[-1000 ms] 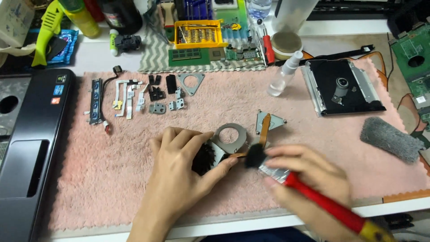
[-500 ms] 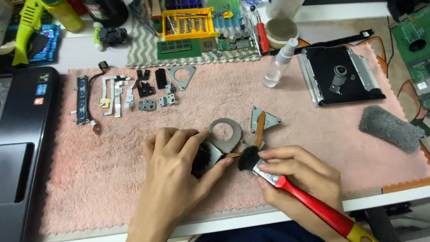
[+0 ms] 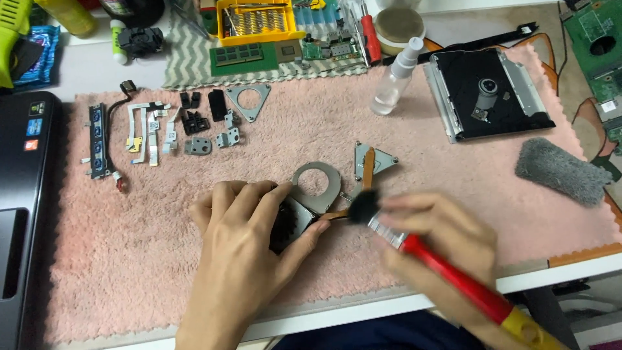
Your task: The person uses a small brush to clean dust from a laptop cooling fan and copper heat pipes. They hold the fan assembly with one hand and brush the fan blades and heat pipe surfaces with the other, rotating the assembly to access different sides.
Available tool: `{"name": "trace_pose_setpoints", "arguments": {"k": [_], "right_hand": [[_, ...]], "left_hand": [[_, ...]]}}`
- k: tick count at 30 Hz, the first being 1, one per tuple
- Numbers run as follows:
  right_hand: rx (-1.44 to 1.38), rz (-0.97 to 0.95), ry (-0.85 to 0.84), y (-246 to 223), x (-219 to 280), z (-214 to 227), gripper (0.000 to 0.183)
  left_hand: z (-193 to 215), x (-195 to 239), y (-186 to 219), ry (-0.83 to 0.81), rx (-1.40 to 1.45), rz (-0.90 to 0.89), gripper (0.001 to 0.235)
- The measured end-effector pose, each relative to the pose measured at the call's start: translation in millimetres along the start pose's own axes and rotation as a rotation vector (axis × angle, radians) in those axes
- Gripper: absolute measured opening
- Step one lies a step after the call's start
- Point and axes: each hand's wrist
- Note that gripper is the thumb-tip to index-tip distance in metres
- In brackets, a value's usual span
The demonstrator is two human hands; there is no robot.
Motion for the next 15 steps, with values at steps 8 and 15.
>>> {"name": "trace_pose_setpoints", "arguments": {"k": [8, 15], "right_hand": [[0.081, -0.035, -0.011, 14, -14, 17, 0.027], [0.019, -0.037, -0.037, 10, -15, 16, 0.028]], "left_hand": [[-2, 2, 4, -0.020, -0.021, 0.026, 0.064], [-13, -7, 7, -0.084, -0.011, 0.049, 0.100]]}}
Point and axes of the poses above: each hand's wrist, its own x-axis away from the middle knuckle, its own z-axis out of the back of the hand, y = z × x, and after that the axes turned 13 degrees about x, right-handed
